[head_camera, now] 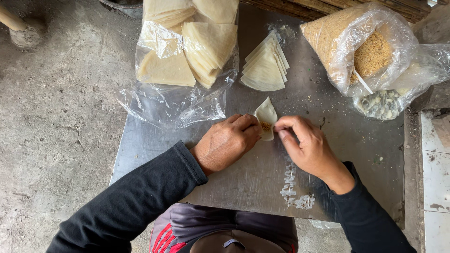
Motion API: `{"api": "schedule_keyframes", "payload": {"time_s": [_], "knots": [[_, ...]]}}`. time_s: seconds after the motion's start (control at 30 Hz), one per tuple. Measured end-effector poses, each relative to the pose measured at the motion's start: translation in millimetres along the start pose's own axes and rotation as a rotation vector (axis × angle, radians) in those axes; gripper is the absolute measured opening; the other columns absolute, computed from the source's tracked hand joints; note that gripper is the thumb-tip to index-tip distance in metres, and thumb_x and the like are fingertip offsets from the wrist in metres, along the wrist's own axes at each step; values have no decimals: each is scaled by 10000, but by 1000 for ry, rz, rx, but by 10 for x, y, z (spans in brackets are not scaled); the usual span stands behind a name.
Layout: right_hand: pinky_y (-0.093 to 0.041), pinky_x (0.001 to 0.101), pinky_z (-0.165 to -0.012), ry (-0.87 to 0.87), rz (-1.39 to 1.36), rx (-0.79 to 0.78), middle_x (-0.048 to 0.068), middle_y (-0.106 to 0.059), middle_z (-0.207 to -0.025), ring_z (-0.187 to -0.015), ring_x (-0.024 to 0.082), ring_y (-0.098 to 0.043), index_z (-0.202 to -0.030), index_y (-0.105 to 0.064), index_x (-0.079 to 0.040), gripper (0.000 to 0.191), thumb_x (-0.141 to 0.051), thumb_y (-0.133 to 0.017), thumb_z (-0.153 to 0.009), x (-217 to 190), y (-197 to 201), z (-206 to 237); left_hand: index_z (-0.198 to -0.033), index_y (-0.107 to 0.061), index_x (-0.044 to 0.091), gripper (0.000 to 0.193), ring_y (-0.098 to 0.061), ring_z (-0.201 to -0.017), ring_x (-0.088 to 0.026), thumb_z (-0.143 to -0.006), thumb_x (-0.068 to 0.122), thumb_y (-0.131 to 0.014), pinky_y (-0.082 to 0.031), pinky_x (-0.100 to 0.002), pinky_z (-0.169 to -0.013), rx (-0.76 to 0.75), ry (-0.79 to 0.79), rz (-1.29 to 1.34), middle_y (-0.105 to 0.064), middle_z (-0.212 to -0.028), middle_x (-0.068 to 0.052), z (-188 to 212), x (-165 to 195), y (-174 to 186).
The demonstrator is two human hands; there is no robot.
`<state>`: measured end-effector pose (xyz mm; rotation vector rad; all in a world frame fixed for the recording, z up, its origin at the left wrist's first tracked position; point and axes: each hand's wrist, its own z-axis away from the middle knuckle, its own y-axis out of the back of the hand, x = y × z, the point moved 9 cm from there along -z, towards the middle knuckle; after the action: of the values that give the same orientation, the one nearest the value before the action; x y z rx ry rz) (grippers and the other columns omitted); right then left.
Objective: The person repeatedly scoops a crumbly filling into triangular pastry sheets, folds them into sealed triangular packets, and places them on a metal table. The person uses a small plastic scoop to transfer the filling from a plastic bag to the pastry.
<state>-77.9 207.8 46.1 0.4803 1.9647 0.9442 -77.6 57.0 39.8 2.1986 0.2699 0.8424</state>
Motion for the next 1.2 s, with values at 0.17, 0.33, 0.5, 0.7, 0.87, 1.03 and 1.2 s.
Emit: {"api": "schedule_keyframes", "payload": {"time_s": [0.17,0.33,0.5,0.7,0.87,1.03,1.2], "knots": [[-553,377,-822,85,51,18,62,-683,-935,-874,201,-690,-1133,-595,-59,299,-8,-750,-883,-69,-117,-12,-1060,-726,-2,197,-686,-966,-266,-882,76,-694,-602,-360,-794,-40,-29,-44,-676,-1097,-118,16,0,-61],[-585,317,-776,-1,37,50,120,-632,-1052,-878,211,-689,-1151,-603,-41,294,-6,-753,-901,-21,-113,-17,-1076,-721,0,219,-685,-1013,-277,-874,73,-678,-596,-368,-832,-64,-68,-71,-678,-1119,-121,16,21,-54],[-566,341,-807,14,64,120,100,-648,-1077,-960,245,-688,-1097,-639,-32,189,21,-726,-938,-68,11,-6,-1102,-707,6,236,-684,-1029,-286,-878,69,-667,-583,-377,-847,-93,-86,-55,-680,-1133,-122,2,35,-26],[-576,332,-792,30,69,94,84,-645,-1072,-964,233,-689,-1036,-666,-35,160,-14,-753,-903,-83,5,-16,-1137,-692,14,268,-677,-1046,-294,-878,76,-660,-583,-380,-853,-114,-100,-38,-669,-1142,-117,-16,48,-18],[-567,329,-789,35,104,77,87,-619,-1084,-945,227,-675,-1035,-692,-32,176,-28,-781,-883,-79,-62,-6,-1132,-702,0,299,-674,-1033,-292,-865,132,-683,-580,-368,-827,-112,-144,-76,-658,-1144,-119,-14,64,-44],[-563,321,-801,65,155,92,94,-597,-1082,-934,216,-655,-1057,-695,-8,203,-32,-793,-881,-100,-118,8,-1139,-719,25,303,-684,-1022,-254,-848,98,-684,-605,-333,-826,-120,-197,-189,-660,-1139,-91,1,54,-95],[-487,361,-899,159,295,97,33,-642,-1038,-948,216,-647,-1030,-716,-55,189,-46,-795,-858,-182,-122,21,-1155,-718,20,275,-697,-938,-232,-891,74,-666,-610,-318,-746,-119,-197,-246,-662,-1102,-85,3,51,-144]]}}
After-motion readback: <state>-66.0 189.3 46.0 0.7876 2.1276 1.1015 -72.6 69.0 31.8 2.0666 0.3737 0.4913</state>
